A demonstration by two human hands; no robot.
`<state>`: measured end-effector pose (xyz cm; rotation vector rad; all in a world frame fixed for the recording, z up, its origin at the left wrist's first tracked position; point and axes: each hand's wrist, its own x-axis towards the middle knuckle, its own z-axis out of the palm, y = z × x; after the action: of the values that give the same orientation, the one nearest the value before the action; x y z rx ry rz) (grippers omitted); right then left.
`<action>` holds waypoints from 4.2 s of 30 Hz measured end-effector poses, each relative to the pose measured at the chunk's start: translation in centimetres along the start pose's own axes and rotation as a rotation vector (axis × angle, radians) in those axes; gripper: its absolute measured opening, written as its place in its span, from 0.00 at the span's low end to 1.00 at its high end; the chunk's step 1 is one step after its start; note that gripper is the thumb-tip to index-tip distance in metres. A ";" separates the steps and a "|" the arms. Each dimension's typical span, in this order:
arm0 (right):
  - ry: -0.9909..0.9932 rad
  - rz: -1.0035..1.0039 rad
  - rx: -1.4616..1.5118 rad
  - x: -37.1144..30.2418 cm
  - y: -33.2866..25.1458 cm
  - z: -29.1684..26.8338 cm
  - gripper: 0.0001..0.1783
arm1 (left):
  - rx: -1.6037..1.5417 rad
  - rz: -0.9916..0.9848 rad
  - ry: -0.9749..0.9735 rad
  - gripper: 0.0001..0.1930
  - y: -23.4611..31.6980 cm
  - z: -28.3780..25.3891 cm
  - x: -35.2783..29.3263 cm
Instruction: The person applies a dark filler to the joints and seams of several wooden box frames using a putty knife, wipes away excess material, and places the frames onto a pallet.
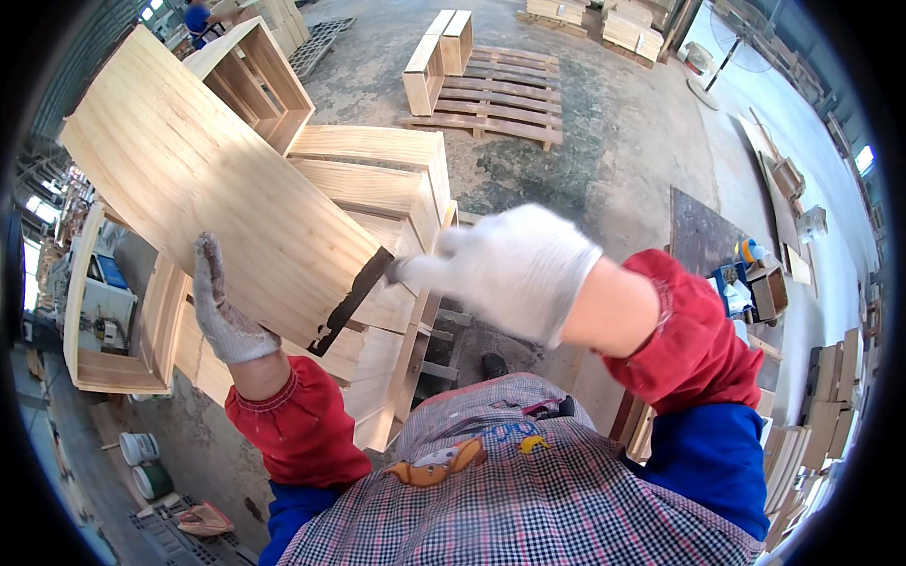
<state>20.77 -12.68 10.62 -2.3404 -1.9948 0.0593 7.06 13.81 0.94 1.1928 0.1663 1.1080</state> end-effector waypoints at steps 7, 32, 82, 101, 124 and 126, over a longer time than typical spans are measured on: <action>0.142 0.057 0.363 -1.4 3.4 1.8 0.26 | 0.230 0.163 -0.138 0.21 -0.8 -0.8 -0.1; -0.231 0.097 1.310 4.4 2.6 5.0 0.24 | 0.393 -0.228 0.264 0.24 6.9 -16.6 -9.5; 0.861 0.774 2.013 -3.8 10.2 21.2 0.29 | -0.216 -0.230 0.154 0.24 8.3 2.1 0.9; 0.731 0.441 1.909 -0.6 2.1 18.0 0.24 | -0.635 -0.549 -0.553 0.43 -0.3 1.8 4.3; 0.511 0.205 0.627 -1.0 -4.7 7.9 0.30 | -0.051 -0.250 0.005 0.19 -2.1 5.4 2.1; 0.410 0.202 0.602 -0.4 -5.8 8.1 0.29 | -0.074 -0.238 -0.017 0.19 -2.1 5.1 2.8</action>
<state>14.41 -11.98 3.00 -1.9515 -1.3143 0.1524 12.91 12.70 2.63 1.0861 0.2456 0.8880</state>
